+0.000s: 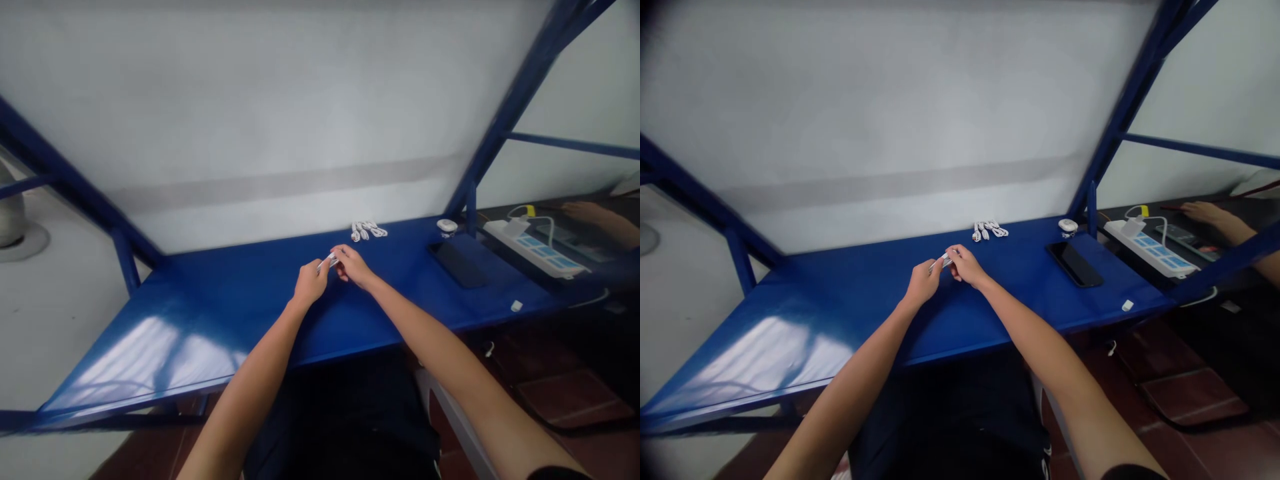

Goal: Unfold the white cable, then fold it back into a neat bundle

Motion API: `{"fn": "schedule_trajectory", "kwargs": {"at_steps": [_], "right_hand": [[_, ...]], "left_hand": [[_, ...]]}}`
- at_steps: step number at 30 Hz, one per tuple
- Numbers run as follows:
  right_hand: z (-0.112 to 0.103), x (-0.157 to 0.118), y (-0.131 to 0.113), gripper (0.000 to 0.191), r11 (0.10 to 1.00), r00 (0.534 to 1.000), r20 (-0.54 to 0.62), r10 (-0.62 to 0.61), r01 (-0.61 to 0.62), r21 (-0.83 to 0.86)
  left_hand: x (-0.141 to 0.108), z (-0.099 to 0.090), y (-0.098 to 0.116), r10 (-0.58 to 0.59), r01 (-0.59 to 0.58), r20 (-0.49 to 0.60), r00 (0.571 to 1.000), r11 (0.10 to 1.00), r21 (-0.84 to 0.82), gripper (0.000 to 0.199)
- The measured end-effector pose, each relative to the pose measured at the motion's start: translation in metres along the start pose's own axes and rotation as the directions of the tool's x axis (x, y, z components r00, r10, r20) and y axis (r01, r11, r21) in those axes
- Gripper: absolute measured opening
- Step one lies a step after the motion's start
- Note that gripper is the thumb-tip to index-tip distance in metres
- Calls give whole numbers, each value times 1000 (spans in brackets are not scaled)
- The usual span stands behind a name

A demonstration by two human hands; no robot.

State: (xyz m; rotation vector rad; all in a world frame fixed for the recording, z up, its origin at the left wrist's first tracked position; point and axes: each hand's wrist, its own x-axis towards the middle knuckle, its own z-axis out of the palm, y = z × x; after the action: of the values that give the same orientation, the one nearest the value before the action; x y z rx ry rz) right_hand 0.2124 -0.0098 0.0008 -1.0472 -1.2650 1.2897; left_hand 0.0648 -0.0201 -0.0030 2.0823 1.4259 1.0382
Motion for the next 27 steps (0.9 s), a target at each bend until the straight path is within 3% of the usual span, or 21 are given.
{"fn": "schedule_trajectory", "kwargs": {"at_steps": [7, 11, 13, 15, 20, 24, 27], "right_hand": [[-4, 4, 5, 28, 998, 998, -19, -57, 58, 38], [-8, 2, 4, 33, 968, 977, -97, -191, 171, -186], [-11, 1, 2, 31, 901, 949, -108, -296, 239, -363], [-13, -1, -2, 20, 806, 924, -47, -380, 306, -507], [-18, -3, -8, 7, 644, 896, 134, -423, 401, -651], [-20, -4, -11, 12, 645, 885, 149, -440, 428, -633], [-16, -6, -11, 12, 704, 911, 115, -395, 381, -600]], "left_hand": [[4, 3, -3, -26, 18, -73, 997, 994, -112, 46], [7, 4, -5, -69, 51, -103, 992, 984, -171, 48], [8, 4, -7, -72, 54, -112, 991, 986, -156, 48], [8, 4, -9, -66, 52, -111, 992, 991, -121, 49], [7, 2, -11, -68, 64, -93, 993, 997, -43, 49], [7, 0, -10, -72, 74, -46, 996, 996, 48, 49], [6, 0, -10, -84, 85, -10, 996, 993, 80, 50]]}}
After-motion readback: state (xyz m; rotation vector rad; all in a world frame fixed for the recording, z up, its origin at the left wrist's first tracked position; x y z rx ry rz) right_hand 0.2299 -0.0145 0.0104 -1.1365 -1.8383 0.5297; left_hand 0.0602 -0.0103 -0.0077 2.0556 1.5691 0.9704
